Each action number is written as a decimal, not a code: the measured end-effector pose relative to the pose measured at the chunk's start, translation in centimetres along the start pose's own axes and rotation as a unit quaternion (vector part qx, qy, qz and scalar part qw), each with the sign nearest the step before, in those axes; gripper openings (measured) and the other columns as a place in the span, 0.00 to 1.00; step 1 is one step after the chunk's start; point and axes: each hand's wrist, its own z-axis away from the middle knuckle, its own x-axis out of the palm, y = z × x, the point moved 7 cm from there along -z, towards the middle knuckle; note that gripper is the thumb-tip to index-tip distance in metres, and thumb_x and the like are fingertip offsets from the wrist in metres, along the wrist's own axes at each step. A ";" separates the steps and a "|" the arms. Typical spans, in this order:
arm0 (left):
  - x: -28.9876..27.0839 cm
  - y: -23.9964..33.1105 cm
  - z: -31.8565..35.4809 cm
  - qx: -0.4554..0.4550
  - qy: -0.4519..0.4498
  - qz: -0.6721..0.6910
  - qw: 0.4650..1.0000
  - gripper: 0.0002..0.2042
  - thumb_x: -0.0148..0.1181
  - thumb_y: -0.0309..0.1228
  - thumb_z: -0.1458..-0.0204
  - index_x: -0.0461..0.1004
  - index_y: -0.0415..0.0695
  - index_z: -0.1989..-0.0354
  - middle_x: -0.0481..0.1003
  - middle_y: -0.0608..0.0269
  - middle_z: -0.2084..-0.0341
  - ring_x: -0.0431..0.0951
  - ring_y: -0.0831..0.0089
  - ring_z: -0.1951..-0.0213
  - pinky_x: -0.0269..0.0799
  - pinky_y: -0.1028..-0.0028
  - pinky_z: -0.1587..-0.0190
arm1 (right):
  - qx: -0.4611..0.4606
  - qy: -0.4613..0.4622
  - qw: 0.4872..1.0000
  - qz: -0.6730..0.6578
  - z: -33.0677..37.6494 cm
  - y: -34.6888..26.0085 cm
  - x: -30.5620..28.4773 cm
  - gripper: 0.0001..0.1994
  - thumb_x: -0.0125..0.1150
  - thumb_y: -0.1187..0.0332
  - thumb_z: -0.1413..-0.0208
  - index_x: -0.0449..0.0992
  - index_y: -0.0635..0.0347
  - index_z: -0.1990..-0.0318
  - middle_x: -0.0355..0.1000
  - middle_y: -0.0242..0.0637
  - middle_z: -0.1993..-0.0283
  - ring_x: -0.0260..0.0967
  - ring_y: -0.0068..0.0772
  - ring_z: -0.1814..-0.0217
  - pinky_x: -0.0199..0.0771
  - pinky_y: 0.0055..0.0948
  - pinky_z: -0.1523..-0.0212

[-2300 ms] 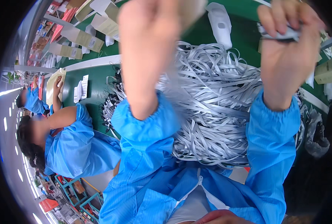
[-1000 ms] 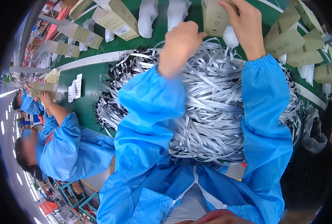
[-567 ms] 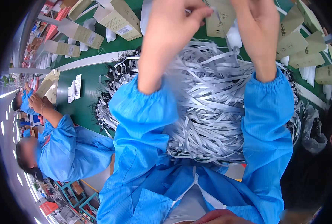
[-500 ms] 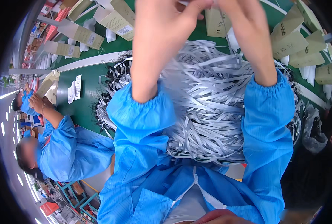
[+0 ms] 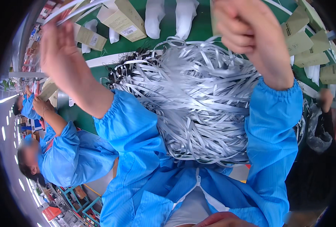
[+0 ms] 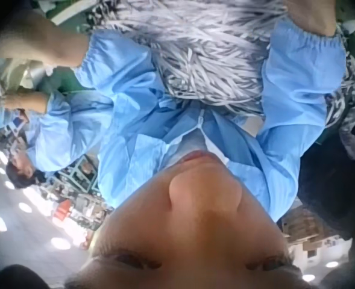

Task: Sorting and organizing white ribbon cables on a factory assembly line.

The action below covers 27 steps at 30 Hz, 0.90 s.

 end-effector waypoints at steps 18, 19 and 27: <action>16.4 -5.0 15.6 0.071 -0.616 -0.007 0.784 0.48 0.70 0.39 0.49 0.40 0.41 0.29 0.76 0.49 0.53 0.77 0.70 0.53 0.74 0.70 0.59 | -0.216 0.299 0.919 -0.140 4.6 -3.0 -5.4 0.11 0.42 0.62 0.28 0.67 0.60 0.57 0.48 0.26 0.76 0.41 0.14 0.79 0.40 0.21 0.81; 16.8 -3.6 16.0 0.062 -0.599 0.105 0.791 0.49 0.71 0.38 0.50 0.39 0.41 0.29 0.73 0.47 0.49 0.76 0.68 0.51 0.74 0.71 0.58 | -0.195 0.361 0.902 -0.130 4.7 -2.6 -5.4 0.11 0.42 0.62 0.28 0.66 0.60 0.56 0.47 0.26 0.77 0.39 0.14 0.79 0.40 0.21 0.82; 17.6 -5.1 20.2 -0.241 -0.716 0.283 0.591 0.51 0.72 0.33 0.51 0.36 0.42 0.27 0.69 0.44 0.44 0.73 0.64 0.47 0.73 0.71 0.50 | -0.220 0.480 0.834 0.157 3.5 -3.6 -2.1 0.12 0.43 0.61 0.28 0.68 0.60 0.55 0.47 0.25 0.78 0.41 0.15 0.80 0.43 0.20 0.81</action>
